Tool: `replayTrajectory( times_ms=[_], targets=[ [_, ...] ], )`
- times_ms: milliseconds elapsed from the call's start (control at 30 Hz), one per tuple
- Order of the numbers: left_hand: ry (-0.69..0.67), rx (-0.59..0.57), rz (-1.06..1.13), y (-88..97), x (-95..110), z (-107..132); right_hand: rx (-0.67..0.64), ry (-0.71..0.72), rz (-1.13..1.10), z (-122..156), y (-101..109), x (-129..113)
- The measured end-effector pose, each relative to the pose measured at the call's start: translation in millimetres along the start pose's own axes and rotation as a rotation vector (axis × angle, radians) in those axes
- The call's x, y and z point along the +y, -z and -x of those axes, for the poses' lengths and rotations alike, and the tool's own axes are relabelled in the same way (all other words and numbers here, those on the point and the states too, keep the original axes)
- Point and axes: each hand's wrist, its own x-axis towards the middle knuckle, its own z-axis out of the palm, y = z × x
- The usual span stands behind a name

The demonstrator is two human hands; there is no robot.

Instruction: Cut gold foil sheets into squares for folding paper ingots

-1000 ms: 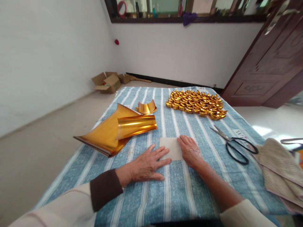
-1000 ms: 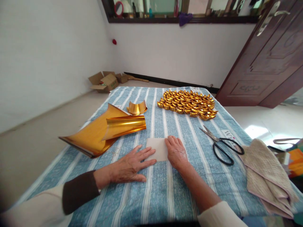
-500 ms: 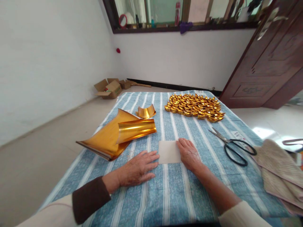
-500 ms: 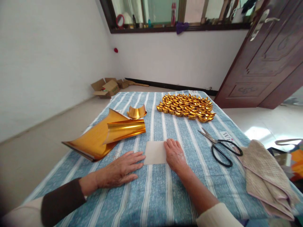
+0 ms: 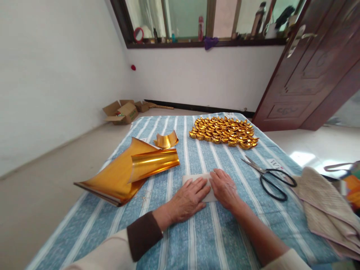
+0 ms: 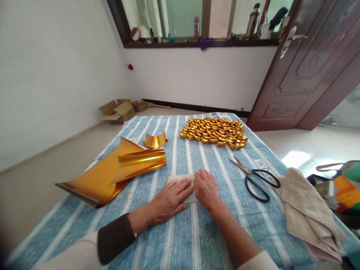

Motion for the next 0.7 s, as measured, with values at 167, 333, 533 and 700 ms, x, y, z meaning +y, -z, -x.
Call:
replayTrajectory(
  times_ms=[167,333,533,700],
  targets=[
    [0.027,0.043,-0.025,-6.2,-4.5,-0.1,-0.026,-0.281,0.265,15.4,34.4,59.5],
    [0.011,0.113,-0.035,-11.1,-11.0,-7.3,-0.333,-0.672,0.512,39.0,68.9,113.1],
    [0.019,0.152,-0.046,-9.1,-17.0,-17.7,-0.468,-0.764,0.417,48.5,67.6,122.7],
    [0.099,0.184,-0.024,-4.1,-15.0,-18.9,-0.436,-0.765,0.384,47.3,64.1,121.8]
  ],
)
